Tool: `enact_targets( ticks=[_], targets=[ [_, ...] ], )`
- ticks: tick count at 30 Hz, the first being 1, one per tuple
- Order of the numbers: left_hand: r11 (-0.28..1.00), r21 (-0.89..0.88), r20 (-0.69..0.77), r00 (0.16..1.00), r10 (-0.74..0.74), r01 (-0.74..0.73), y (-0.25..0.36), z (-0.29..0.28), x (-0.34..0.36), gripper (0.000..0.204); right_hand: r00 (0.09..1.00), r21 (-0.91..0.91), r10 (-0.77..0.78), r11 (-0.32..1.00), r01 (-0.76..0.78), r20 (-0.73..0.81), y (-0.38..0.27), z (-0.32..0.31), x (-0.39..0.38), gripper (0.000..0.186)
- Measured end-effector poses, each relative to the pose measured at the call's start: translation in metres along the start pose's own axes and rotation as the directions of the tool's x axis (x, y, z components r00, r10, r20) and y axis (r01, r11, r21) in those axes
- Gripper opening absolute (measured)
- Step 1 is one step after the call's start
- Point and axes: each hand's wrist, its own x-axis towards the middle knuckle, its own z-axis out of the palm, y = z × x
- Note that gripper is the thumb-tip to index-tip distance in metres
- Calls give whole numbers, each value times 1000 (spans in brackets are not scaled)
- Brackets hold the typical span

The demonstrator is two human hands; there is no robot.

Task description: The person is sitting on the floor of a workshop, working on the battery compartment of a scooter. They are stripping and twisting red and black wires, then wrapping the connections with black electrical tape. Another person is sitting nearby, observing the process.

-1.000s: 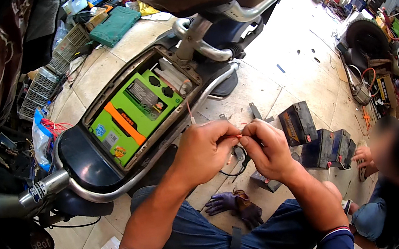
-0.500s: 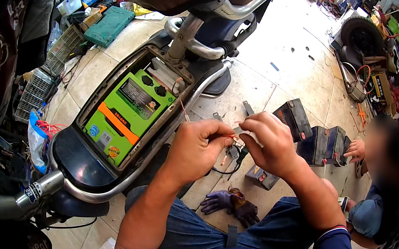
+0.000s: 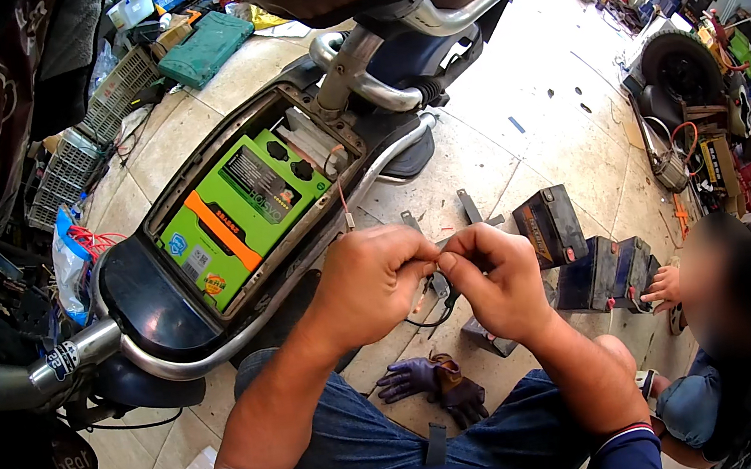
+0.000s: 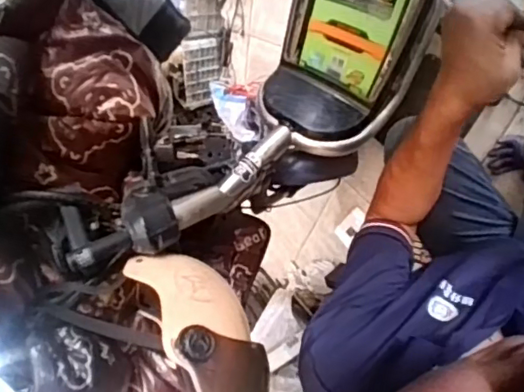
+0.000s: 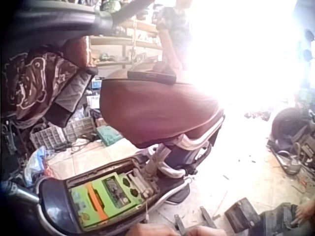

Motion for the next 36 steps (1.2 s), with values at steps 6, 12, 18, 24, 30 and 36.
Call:
enact_targets(
  ticks=[6, 12, 18, 24, 30, 36],
  targets=[
    [996, -86, -58, 998, 5, -10, -2, 9, -2, 9, 832, 496, 439, 668, -555, 338, 1, -21, 11, 18],
    [883, -419, -61, 964, -259, 211, -2, 7, 2, 8, 992, 221, 91, 969, -110, 91, 9, -18, 5, 38],
    [839, -489, -44, 954, -297, 239, -1, 8, 2, 13, 989, -34, -147, 989, 147, -2, 12, 12, -2, 61],
    [930, -339, -108, 976, -191, 144, -9, 8, -3, 23, 984, 44, -135, 989, 141, -117, 15, 13, -1, 31],
    [991, -137, -124, 992, -17, 0, 2, 2, 1, 31, 980, 46, -153, 986, 160, -128, 10, 9, 1, 17],
    [986, 29, -156, 974, 166, -164, 2, 3, 5, 27, 965, -27, -238, 971, 237, -110, 9, 3, 4, 21]
  ],
)
